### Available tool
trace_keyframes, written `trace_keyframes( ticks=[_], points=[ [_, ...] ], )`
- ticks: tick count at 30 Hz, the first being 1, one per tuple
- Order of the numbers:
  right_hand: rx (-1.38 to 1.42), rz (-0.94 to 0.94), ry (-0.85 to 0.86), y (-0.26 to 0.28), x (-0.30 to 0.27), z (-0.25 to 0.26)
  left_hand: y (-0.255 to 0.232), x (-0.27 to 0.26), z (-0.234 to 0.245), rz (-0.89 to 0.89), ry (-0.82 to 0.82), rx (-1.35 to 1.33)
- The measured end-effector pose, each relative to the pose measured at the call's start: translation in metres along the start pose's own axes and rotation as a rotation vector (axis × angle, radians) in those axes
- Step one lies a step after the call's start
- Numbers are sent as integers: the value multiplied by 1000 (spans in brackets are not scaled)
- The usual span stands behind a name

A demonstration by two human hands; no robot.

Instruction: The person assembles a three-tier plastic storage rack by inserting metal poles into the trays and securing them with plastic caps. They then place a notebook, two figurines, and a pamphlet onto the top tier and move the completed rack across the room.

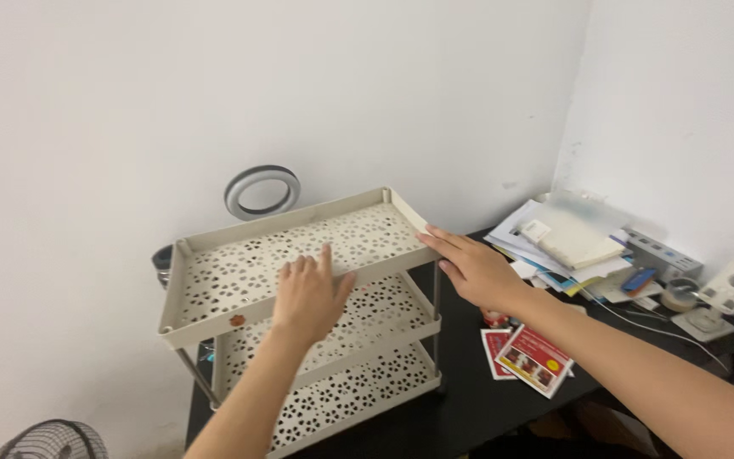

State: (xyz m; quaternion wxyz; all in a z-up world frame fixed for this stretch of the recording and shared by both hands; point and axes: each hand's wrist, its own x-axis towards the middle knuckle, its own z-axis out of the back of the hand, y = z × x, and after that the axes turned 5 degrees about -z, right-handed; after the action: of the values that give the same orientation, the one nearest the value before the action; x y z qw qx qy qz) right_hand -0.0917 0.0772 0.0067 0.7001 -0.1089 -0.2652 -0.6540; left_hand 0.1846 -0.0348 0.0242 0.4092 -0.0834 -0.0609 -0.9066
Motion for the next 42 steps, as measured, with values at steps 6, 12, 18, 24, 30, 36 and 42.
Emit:
trace_keyframes(
  ticks=[6, 12, 18, 24, 30, 36, 42],
  points=[
    [-133, 63, 184, 5, 31, 28, 17, -4, 15, -85, -46, -109],
    [-135, 8, 423, 40, 52, 52, 44, -38, 40, -30, 90, -204],
    [-98, 107, 476, 66, 48, 46, 47, -71, 51, -61, 10, -209],
    [-133, 10, 472, 57, 40, 54, 34, -78, 80, -190, -140, -221],
    [-69, -5, 320, 3, 4, 93, -21, -43, 80, -351, -25, -438],
    [-119, -402, 437, -50, -57, 137, -100, 19, 43, -616, 56, -518],
    [-120, -617, 449, -101, -141, 187, -208, 63, 34, -775, 268, -452]
  ],
)
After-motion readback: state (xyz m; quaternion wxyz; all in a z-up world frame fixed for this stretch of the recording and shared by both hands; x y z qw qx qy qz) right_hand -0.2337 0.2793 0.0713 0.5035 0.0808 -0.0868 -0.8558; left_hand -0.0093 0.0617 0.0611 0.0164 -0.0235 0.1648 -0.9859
